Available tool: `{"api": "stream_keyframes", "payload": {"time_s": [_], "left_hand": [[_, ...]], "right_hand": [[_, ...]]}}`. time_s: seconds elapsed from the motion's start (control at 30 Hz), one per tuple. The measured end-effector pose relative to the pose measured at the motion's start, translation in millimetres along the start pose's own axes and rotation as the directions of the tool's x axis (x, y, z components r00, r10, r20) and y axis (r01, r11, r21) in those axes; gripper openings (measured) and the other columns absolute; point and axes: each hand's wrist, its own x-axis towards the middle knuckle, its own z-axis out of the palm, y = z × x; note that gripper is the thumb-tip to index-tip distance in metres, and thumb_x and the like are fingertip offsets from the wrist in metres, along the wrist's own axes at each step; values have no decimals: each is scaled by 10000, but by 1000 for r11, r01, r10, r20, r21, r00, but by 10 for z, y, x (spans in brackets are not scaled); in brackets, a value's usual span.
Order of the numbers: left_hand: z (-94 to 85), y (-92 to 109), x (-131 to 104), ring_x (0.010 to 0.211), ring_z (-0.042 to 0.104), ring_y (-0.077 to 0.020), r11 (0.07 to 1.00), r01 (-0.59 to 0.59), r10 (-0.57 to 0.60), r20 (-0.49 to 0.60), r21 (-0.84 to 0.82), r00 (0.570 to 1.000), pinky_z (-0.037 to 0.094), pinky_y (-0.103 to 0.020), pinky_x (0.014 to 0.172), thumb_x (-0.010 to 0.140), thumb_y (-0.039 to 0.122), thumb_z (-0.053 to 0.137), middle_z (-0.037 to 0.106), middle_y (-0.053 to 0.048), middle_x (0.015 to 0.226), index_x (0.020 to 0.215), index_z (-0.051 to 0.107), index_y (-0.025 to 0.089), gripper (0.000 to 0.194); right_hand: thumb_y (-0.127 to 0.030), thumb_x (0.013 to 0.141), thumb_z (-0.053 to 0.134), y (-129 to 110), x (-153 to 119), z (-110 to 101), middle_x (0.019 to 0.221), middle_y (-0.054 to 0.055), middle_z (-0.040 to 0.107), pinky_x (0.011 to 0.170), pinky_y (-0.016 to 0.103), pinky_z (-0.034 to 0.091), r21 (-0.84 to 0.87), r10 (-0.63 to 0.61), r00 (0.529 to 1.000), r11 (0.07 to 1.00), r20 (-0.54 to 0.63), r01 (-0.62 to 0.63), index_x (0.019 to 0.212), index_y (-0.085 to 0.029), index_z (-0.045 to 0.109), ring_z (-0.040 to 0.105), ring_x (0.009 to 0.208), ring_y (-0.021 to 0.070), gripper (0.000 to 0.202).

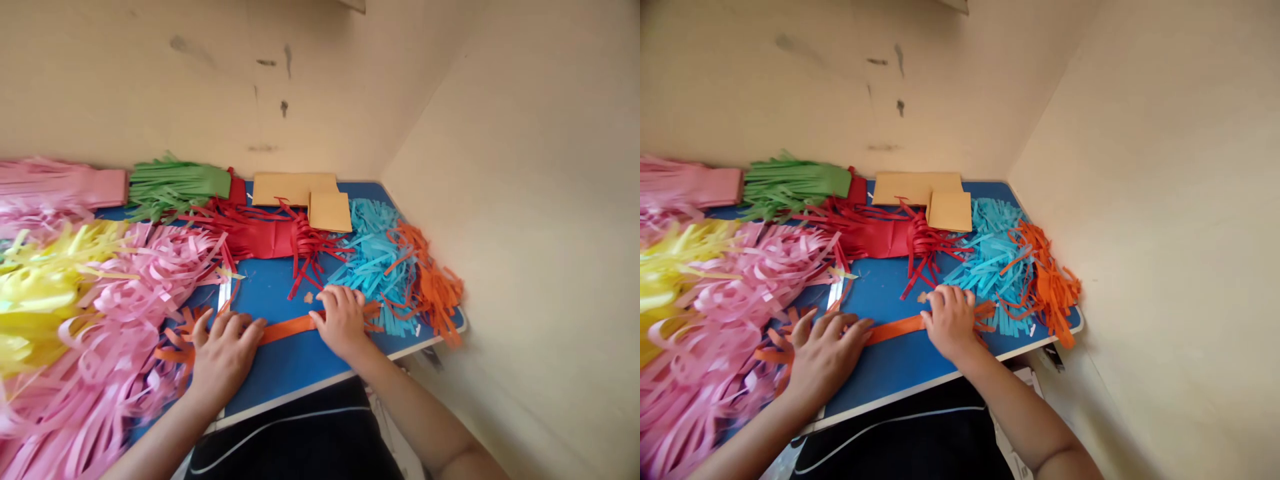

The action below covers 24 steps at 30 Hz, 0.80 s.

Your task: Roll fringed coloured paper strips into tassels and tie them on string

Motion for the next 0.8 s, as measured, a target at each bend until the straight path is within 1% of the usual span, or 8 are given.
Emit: {"api": "stream_keyframes", "payload": {"time_s": [0.07,0.13,0.2,0.37,0.47,0.6,0.7,0.8], "left_hand": [[-49,32,20,1002,608,-256,994,-105,105,-15,-10,994,233,-536,1087,928,183,494,720,-17,920,950,710,309,251],[-95,62,45,991,615,-247,987,-157,157,-4,-26,988,207,-533,1116,913,147,485,724,-9,911,929,715,301,278],[-119,88,65,982,623,-254,985,-168,168,-5,-46,986,196,-543,1133,896,165,491,730,-17,904,932,717,271,252],[-63,131,97,985,631,-282,985,-138,136,-30,-100,990,205,-568,1135,877,322,562,744,-42,881,939,719,222,196],[-20,141,120,932,645,-259,988,-128,125,-41,-90,991,224,-555,1129,898,248,528,743,-26,822,863,715,222,193],[-6,105,44,903,657,-221,981,-171,164,-80,-89,983,217,-521,1127,945,174,460,740,12,779,887,713,254,271],[18,-17,-94,938,652,-227,975,-191,186,-53,-113,981,198,-539,1111,966,169,414,756,21,858,1012,703,299,320],[78,-188,-186,934,642,-232,963,-149,159,24,-225,987,296,-507,1039,962,237,437,762,27,920,1010,711,334,295]], "right_hand": [[-336,877,659,-61,-56,-4,1017,76,679,857,388,282,22,-222,975,975,10,222,988,-190,628,558,948,228,185],[-325,920,604,-93,-83,53,927,52,678,815,377,292,58,-419,906,908,67,416,942,-181,631,553,866,199,148],[-258,962,542,-75,-63,136,845,29,671,777,367,284,42,-491,867,871,80,490,877,-177,636,539,799,175,151],[-227,979,517,9,100,191,824,19,674,758,364,260,68,-469,876,883,114,464,814,-185,650,537,795,163,216],[-275,945,572,-56,151,124,829,15,674,762,368,260,83,-416,897,909,150,407,805,-191,651,538,809,174,181],[-331,924,603,-104,100,109,848,31,671,775,378,266,25,-468,877,883,108,468,869,-176,651,536,832,192,171],[-244,979,535,49,34,130,780,9,670,757,362,259,50,-478,874,878,80,476,798,-182,659,532,768,157,228],[-303,955,615,263,-7,114,839,1,698,785,352,264,173,-406,911,905,73,389,808,-200,694,553,813,150,196]]}}
